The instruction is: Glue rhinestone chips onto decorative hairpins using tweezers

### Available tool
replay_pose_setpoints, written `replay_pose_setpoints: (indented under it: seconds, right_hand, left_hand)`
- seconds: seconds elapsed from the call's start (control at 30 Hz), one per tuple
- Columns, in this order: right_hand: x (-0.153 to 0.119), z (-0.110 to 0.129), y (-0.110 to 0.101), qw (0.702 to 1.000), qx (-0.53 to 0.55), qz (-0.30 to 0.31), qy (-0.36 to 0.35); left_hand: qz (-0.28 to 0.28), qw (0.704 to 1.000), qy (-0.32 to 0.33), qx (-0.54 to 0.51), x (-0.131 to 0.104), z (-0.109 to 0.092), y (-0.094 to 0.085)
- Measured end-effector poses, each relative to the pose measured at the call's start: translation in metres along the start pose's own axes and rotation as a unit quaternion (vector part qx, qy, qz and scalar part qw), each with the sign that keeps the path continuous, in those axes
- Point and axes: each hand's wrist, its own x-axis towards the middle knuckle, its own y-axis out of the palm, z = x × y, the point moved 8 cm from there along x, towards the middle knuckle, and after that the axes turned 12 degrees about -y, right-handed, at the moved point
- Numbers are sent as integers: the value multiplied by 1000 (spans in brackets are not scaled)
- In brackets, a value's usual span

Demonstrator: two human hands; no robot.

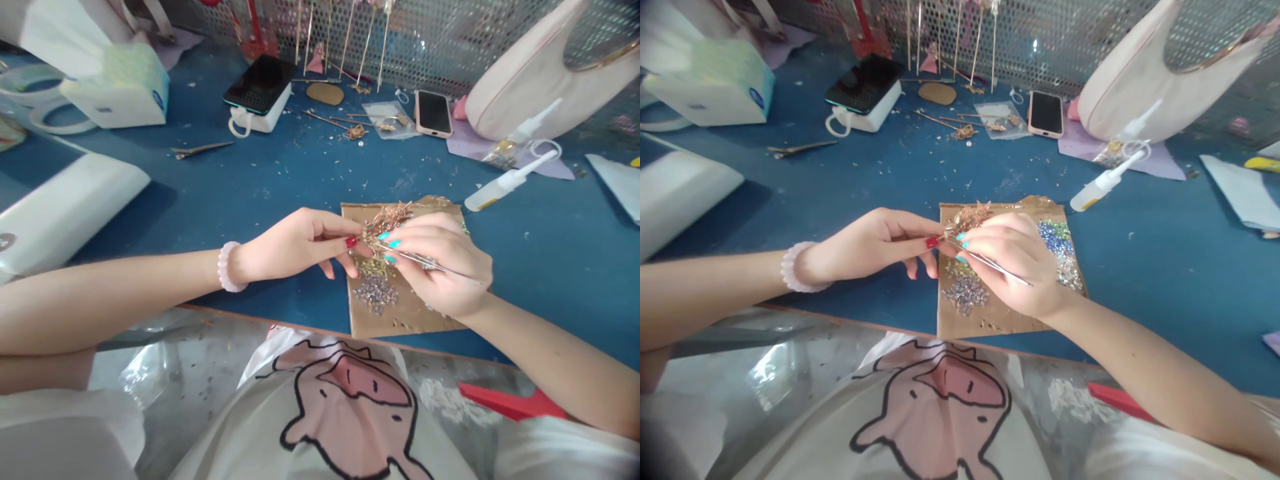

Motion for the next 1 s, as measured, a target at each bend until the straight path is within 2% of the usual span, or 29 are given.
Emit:
replay_pose_setpoints:
  seconds: [0.7, 1.0]
  right_hand:
    - [2, 1, 5, 999, 0, 35, 13]
    - [4, 3, 3, 1000, 3, 16, -10]
  left_hand:
    - [-5, 1000, -4, 14, 0, 0, 1]
    - [1, 1000, 0, 9, -1, -1, 1]
